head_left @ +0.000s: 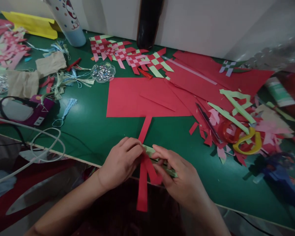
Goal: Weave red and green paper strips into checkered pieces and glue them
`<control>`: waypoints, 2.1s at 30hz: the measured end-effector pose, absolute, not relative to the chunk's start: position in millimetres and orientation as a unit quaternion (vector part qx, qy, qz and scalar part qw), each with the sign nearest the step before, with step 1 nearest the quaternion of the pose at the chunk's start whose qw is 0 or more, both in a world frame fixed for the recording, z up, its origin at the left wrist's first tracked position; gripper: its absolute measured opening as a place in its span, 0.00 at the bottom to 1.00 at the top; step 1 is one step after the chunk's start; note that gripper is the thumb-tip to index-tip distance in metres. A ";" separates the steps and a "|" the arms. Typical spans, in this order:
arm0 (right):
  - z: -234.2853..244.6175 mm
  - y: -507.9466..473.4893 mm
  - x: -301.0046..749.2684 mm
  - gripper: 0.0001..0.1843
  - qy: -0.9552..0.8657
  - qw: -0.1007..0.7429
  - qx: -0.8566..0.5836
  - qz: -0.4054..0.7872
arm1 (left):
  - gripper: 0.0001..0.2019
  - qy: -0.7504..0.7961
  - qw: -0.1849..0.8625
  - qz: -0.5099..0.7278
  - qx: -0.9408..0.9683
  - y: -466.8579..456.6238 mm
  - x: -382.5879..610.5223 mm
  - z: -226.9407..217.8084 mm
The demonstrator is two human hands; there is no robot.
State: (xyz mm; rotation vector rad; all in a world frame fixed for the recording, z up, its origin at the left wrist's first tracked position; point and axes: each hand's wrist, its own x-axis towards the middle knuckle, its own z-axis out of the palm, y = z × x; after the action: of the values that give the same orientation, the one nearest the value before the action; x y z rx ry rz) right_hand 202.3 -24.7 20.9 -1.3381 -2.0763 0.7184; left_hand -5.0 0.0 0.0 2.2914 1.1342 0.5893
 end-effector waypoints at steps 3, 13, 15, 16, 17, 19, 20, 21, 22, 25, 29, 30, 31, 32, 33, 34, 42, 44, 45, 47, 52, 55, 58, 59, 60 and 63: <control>18.2 -26.5 217.8 0.13 -0.790 0.249 -0.535 0.166 | 0.06 0.415 0.256 0.221 0.845 0.2 -4.7 0.5; 14.8 -33.3 230.8 0.09 -0.784 0.135 -0.581 0.172 | 0.06 0.410 0.222 0.220 0.857 1.4 -3.5 -1.6; 15.2 -32.2 229.9 0.09 -0.778 0.129 -0.586 0.187 | 0.06 0.406 0.228 0.219 0.857 1.2 -3.5 -0.7; 15.3 -31.8 229.8 0.09 -0.776 0.128 -0.587 0.193 | 0.05 0.406 0.230 0.221 0.856 1.0 -3.5 -0.3; 15.4 -31.5 229.8 0.09 -0.774 0.130 -0.587 0.197 | 0.05 0.408 0.231 0.222 0.855 0.8 -3.6 0.1; 16.6 -31.2 229.9 0.11 -0.774 0.142 -0.585 0.199 | 0.05 0.417 0.228 0.223 0.851 0.5 -3.5 0.2; 17.8 -30.9 229.8 0.12 -0.774 0.150 -0.582 0.198 | 0.05 0.420 0.226 0.224 0.850 0.3 -3.4 0.1; 19.4 -30.5 229.6 0.13 -0.776 0.157 -0.578 0.198 | 0.05 0.421 0.225 0.226 0.849 0.2 -3.4 -0.1; 21.4 -30.0 229.1 0.13 -0.777 0.162 -0.576 0.196 | 0.05 0.420 0.225 0.228 0.849 0.2 -3.3 -0.3; 27.8 -27.2 227.3 0.14 -0.778 0.167 -0.573 0.197 | 0.06 0.416 0.228 0.228 0.850 0.3 -3.0 -0.8; 33.2 -21.6 224.9 0.10 -0.737 0.186 -0.613 0.215 | 0.06 0.415 0.222 0.237 0.850 0.5 -2.2 -1.2; 34.2 -19.8 224.5 0.10 -0.720 0.193 -0.628 0.224 | 0.06 0.416 0.221 0.239 0.849 0.4 -2.1 -1.1; 35.1 -17.8 224.2 0.10 -0.704 0.197 -0.642 0.233 | 0.06 0.417 0.221 0.240 0.848 0.3 -2.0 -0.9; 36.0 -15.6 223.8 0.10 -0.690 0.199 -0.652 0.242 | 0.06 0.419 0.223 0.240 0.847 0.1 -2.0 -0.6; 36.9 -13.3 223.5 0.11 -0.680 0.199 -0.659 0.251 | 0.06 0.420 0.226 0.241 0.845 0.0 -2.0 0.0; 37.8 -10.8 223.0 0.12 -0.672 0.201 -0.664 0.259 | 0.05 0.420 0.228 0.242 0.845 -0.1 -2.1 0.7; 40.8 9.0 216.7 0.13 -0.606 0.233 -0.652 0.392 | 0.08 0.402 0.212 0.259 0.852 0.2 -1.7 2.5; 43.0 12.4 215.5 0.13 -0.587 0.243 -0.642 0.429 | 0.08 0.402 0.212 0.258 0.853 0.5 -1.8 1.3; 44.5 13.5 215.0 0.13 -0.576 0.248 -0.638 0.447 | 0.08 0.402 0.213 0.257 0.853 0.6 -2.0 0.6; 47.5 14.8 214.6 0.13 -0.560 0.254 -0.629 0.476 | 0.08 0.403 0.214 0.255 0.852 0.8 -2.2 -0.3; 47.2 11.2 220.3 0.15 -0.583 0.246 -0.619 0.466 | 0.07 0.414 0.208 0.263 0.846 0.7 -1.4 0.1; 42.9 7.2 227.6 0.16 -0.610 0.217 -0.631 0.427 | 0.07 0.414 0.202 0.267 0.847 0.7 -0.9 1.1; 40.6 4.8 231.1 0.13 -0.660 0.179 -0.639 0.353 | 0.08 0.413 0.215 0.256 0.847 0.7 -1.5 1.6; 40.4 4.7 230.4 0.12 -0.687 0.175 -0.630 0.316 | 0.08 0.411 0.221 0.252 0.848 0.7 -1.7 1.6; 40.4 4.8 228.7 0.11 -0.715 0.177 -0.615 0.281 | 0.08 0.410 0.227 0.250 0.848 0.6 -1.8 1.5; 39.5 6.5 218.7 0.11 -0.774 0.193 -0.561 0.220 | 0.07 0.408 0.231 0.253 0.846 0.7 -1.6 0.7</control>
State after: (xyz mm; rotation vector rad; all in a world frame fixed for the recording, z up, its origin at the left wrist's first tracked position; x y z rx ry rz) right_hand 218.7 6.5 39.5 -1.5745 -2.1732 0.6173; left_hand -1.6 0.7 0.7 2.3267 1.1212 0.6962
